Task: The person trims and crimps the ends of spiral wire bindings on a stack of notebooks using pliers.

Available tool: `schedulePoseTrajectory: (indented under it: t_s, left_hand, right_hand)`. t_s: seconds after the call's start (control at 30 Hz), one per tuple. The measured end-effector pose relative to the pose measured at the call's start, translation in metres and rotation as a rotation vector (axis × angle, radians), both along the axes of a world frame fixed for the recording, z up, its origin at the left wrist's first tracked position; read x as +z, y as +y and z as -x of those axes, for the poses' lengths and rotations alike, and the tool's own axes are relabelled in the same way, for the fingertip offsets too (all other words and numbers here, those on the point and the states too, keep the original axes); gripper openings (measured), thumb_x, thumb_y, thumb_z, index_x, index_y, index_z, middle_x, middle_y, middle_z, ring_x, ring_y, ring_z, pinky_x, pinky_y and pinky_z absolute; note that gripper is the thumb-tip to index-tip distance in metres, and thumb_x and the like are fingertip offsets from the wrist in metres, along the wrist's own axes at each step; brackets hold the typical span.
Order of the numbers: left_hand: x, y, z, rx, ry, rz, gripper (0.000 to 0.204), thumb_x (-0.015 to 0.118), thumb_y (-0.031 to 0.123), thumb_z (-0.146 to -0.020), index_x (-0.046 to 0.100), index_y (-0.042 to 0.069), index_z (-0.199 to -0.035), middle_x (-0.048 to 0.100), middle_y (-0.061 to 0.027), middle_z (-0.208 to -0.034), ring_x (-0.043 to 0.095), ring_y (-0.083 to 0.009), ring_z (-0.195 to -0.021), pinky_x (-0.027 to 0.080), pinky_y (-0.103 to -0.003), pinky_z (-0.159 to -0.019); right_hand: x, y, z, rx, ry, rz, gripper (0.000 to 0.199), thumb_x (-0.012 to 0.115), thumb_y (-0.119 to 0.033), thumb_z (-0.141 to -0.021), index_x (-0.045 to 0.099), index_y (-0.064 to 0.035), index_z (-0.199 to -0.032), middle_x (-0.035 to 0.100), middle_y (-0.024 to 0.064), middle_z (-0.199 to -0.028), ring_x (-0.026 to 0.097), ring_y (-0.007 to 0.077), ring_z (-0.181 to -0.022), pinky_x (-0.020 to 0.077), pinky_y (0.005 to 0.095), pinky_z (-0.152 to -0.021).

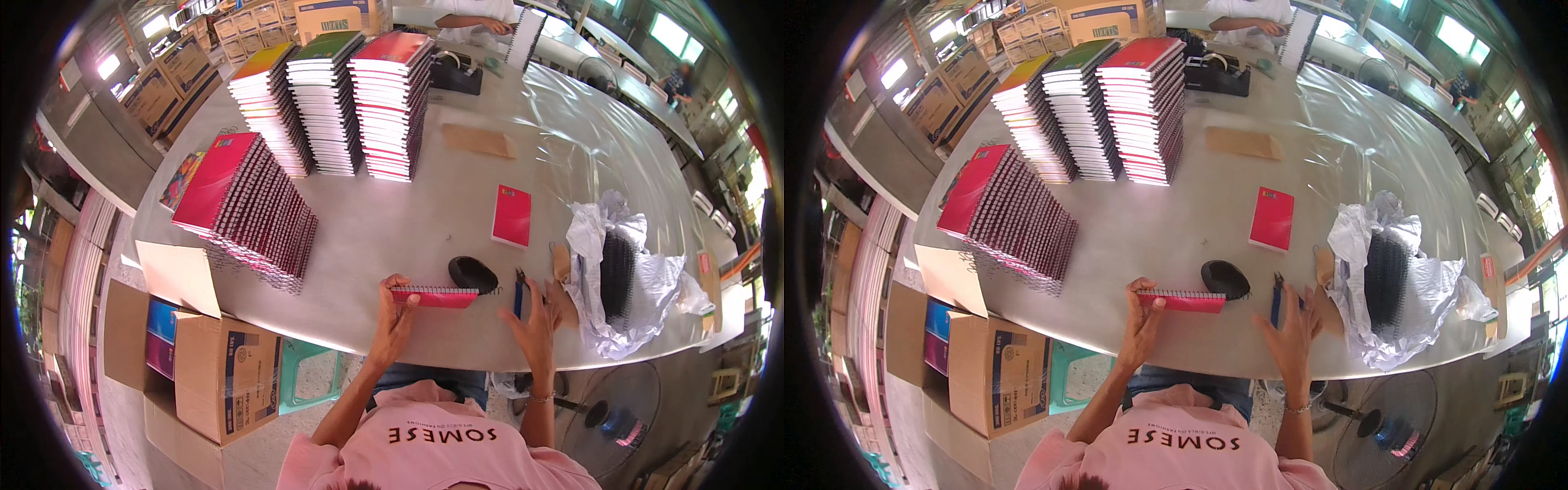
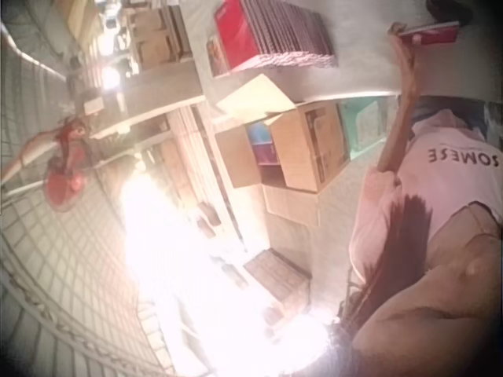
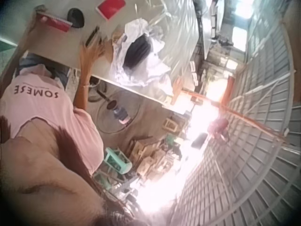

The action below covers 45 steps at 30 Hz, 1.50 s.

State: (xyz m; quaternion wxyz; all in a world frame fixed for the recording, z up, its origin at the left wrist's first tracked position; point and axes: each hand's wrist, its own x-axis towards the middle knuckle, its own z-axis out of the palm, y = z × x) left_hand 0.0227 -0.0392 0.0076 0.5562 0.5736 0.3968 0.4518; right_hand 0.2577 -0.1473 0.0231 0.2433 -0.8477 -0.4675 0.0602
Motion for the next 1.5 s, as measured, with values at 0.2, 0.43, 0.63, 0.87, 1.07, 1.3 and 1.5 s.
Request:
schedulePoseTrajectory:
  t_s: [0.2,0.43,0.63,0.87,1.07,1.3,1.5]
  left_hand:
    - [0.001,0.001,0.002,0.011,-0.069,-0.023,0.023,0.058,0.017,-0.099,0.049,0.003,-0.115,0.05,-0.0028,-0.103,0.047,-0.0105,-0.091,0.039,-0.024,-0.085]
    - [0.012,0.003,0.009,-0.009,0.01,-0.021,0.025,0.067,0.014,-0.094,0.06,0.001,-0.114,0.063,-0.0064,-0.108,0.057,-0.0124,-0.099,0.045,-0.027,-0.089]
    - [-0.005,0.009,0.022,-0.038,0.063,-0.036,0.023,0.069,0.009,-0.09,0.064,0.001,-0.111,0.067,-0.0066,-0.106,0.062,-0.0128,-0.093,0.049,-0.027,-0.083]
    - [0.005,0.008,0.021,-0.063,0.009,-0.096,0.029,0.05,-0.01,-0.089,0.061,-0.002,-0.115,0.063,-0.0098,-0.113,0.064,-0.0136,-0.102,0.052,-0.028,-0.091]
    - [0.0,0.007,0.024,-0.044,-0.102,-0.007,0.025,0.058,-0.008,-0.087,0.066,-0.003,-0.11,0.07,-0.0091,-0.104,0.069,-0.0154,-0.098,0.053,-0.027,-0.089]
    - [0.014,0.002,0.022,0.01,0.043,-0.077,0.03,0.056,-0.01,-0.085,0.068,-0.002,-0.111,0.074,-0.0096,-0.099,0.072,-0.0173,-0.095,0.055,-0.028,-0.087]
    - [0.017,-0.008,0.015,0.144,0.216,-0.25,0.03,0.06,-0.01,-0.084,0.069,0.0,-0.11,0.074,-0.0119,-0.099,0.072,-0.018,-0.093,0.056,-0.029,-0.083]
  right_hand:
    - [-0.008,-0.015,-0.004,-0.145,0.098,-0.042,0.067,0.071,-0.025,-0.082,0.045,-0.0103,-0.142,0.043,0.0223,-0.143,0.034,0.0422,-0.136,0.0244,0.0557,-0.111]
    - [0.039,-0.01,0.047,0.25,0.352,-0.375,0.071,0.074,-0.017,-0.078,0.045,-0.0025,-0.141,0.05,0.0192,-0.137,0.048,0.0384,-0.12,0.0395,0.0466,-0.104]
    - [0.04,0.003,0.1,0.563,0.199,-0.324,0.071,0.08,-0.017,-0.072,0.053,-0.0076,-0.137,0.052,0.0161,-0.122,0.051,0.0329,-0.117,0.0421,0.0435,-0.1]
    - [0.022,0.007,0.109,0.621,0.084,-0.335,0.071,0.081,-0.022,-0.071,0.055,-0.0104,-0.136,0.052,0.0146,-0.122,0.055,0.0321,-0.11,0.046,0.0453,-0.092]
    - [0.02,0.009,0.113,0.591,0.079,-0.362,0.071,0.079,-0.026,-0.074,0.054,-0.0156,-0.14,0.052,0.0149,-0.124,0.058,0.0328,-0.105,0.0476,0.0462,-0.09]
    - [0.017,0.006,0.12,0.571,0.097,-0.377,0.068,0.079,-0.024,-0.075,0.056,-0.0152,-0.138,0.054,0.0145,-0.118,0.062,0.0301,-0.095,0.052,0.0416,-0.083]
    - [0.026,-0.001,0.119,0.6,0.835,-0.224,0.064,0.069,-0.032,-0.088,0.043,-0.0061,-0.141,0.057,0.0167,-0.11,0.063,0.0311,-0.094,0.0532,0.0403,-0.079]
